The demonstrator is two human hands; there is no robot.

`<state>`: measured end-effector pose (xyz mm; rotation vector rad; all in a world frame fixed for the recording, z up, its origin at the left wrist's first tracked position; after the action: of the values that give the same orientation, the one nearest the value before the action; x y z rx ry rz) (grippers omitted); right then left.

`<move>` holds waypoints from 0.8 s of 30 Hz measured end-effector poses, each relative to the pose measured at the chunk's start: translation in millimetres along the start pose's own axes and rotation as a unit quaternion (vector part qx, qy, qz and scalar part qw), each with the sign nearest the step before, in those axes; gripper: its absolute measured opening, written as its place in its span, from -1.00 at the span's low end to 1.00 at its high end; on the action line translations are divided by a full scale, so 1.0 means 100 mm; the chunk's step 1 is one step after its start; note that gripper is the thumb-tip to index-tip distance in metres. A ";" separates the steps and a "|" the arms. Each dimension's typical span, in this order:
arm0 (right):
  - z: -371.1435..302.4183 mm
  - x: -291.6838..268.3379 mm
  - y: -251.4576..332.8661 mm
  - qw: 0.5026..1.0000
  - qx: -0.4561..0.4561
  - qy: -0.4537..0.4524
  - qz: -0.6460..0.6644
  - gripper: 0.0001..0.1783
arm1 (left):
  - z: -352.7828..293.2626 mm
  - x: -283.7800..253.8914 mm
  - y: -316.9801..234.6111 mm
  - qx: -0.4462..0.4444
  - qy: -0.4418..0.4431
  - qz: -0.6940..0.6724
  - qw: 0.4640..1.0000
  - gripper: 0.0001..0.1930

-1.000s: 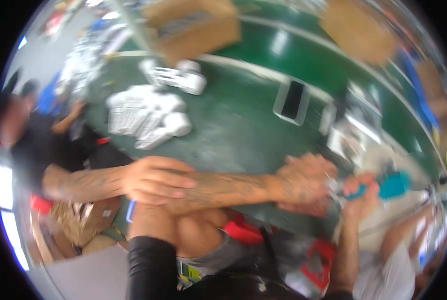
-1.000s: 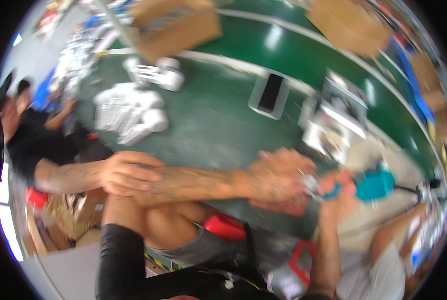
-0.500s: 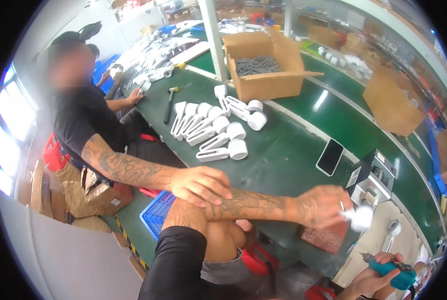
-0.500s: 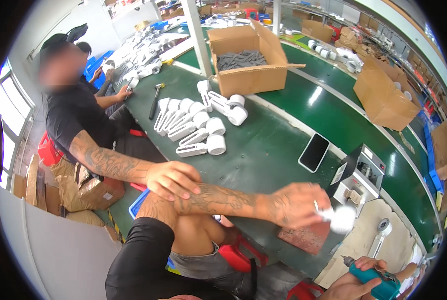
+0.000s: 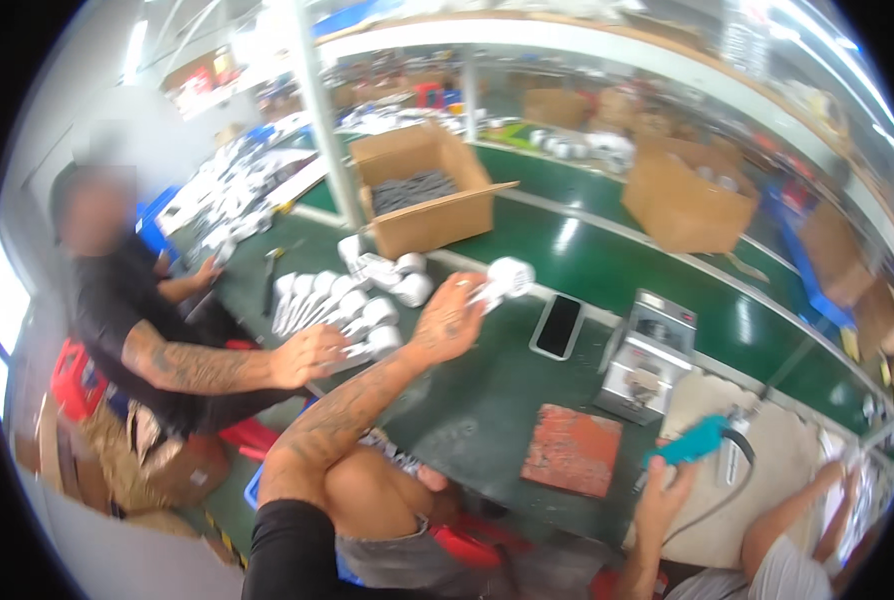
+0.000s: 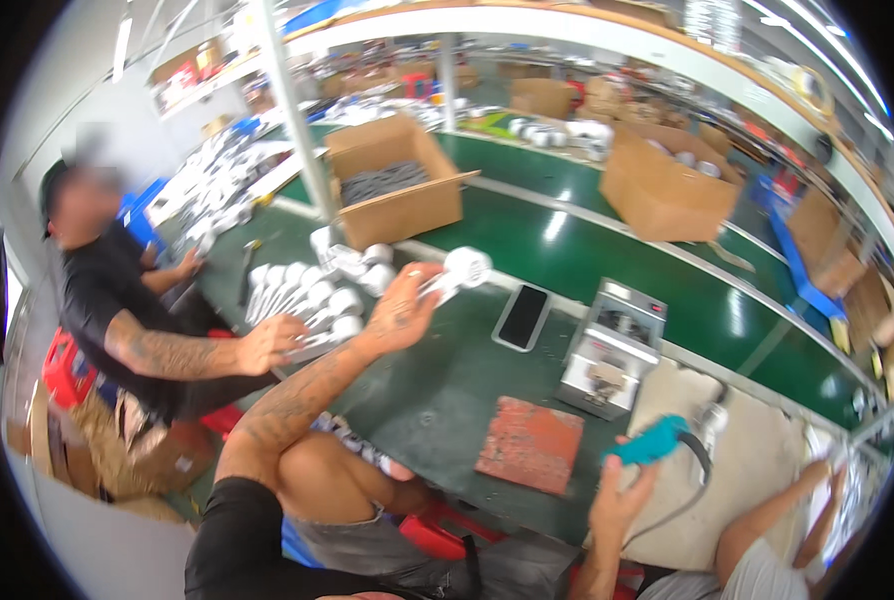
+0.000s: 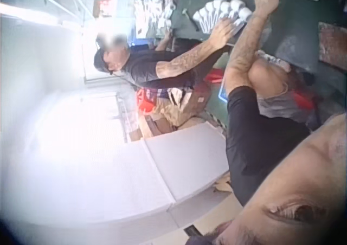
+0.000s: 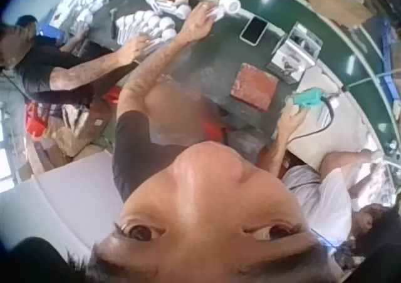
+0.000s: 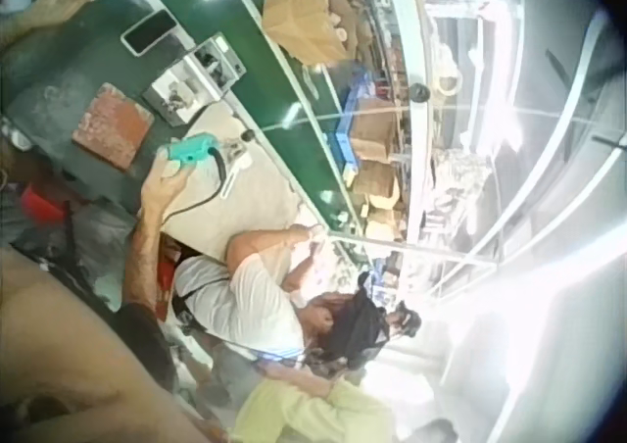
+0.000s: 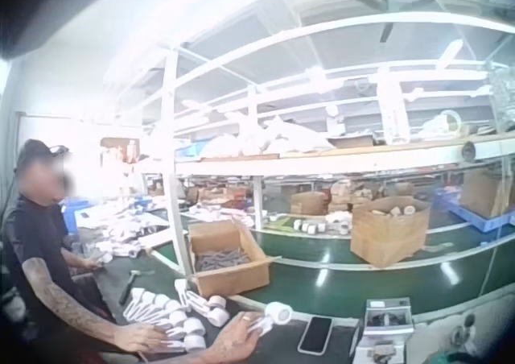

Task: Assembling handheld white plastic electronic devices by driving screws into the casings using an electric screwdriver.

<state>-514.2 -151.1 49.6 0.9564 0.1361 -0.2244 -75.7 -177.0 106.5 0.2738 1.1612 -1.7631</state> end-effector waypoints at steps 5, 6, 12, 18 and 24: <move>-0.17 0.13 0.01 0.958 -0.116 0.136 -0.226 -0.50 | -0.21 0.29 0.18 0.054 0.086 0.127 0.987 -0.54; -0.20 0.11 0.00 0.957 -0.107 0.122 -0.241 -0.50 | -0.24 0.30 0.22 0.108 0.077 0.149 0.980 -0.52; -0.38 -0.03 -0.03 0.950 -0.111 0.164 -0.243 -0.67 | -0.29 0.43 0.28 -0.006 0.206 0.235 0.950 -0.43; -0.51 -0.20 -0.16 0.943 -0.100 0.162 -0.275 -0.71 | -0.28 0.36 0.44 -0.055 0.236 0.404 0.882 -0.38; -0.79 -0.57 -0.39 0.983 -0.004 -0.007 -0.185 -0.63 | -0.03 0.22 -0.37 0.034 0.150 0.275 0.949 -0.64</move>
<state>-580.1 -100.0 -14.1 0.9162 0.3024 -0.5721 -117.8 -185.1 112.8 0.8475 1.0966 -1.2909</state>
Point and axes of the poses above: each hand's wrist, its own z-axis towards the middle knuckle, its own x-axis out of the palm, y = z × x, the point moved 7 cm from there along z, towards the middle knuckle, and after that the axes turned 13 degrees about -x, right-handed, at the moved point
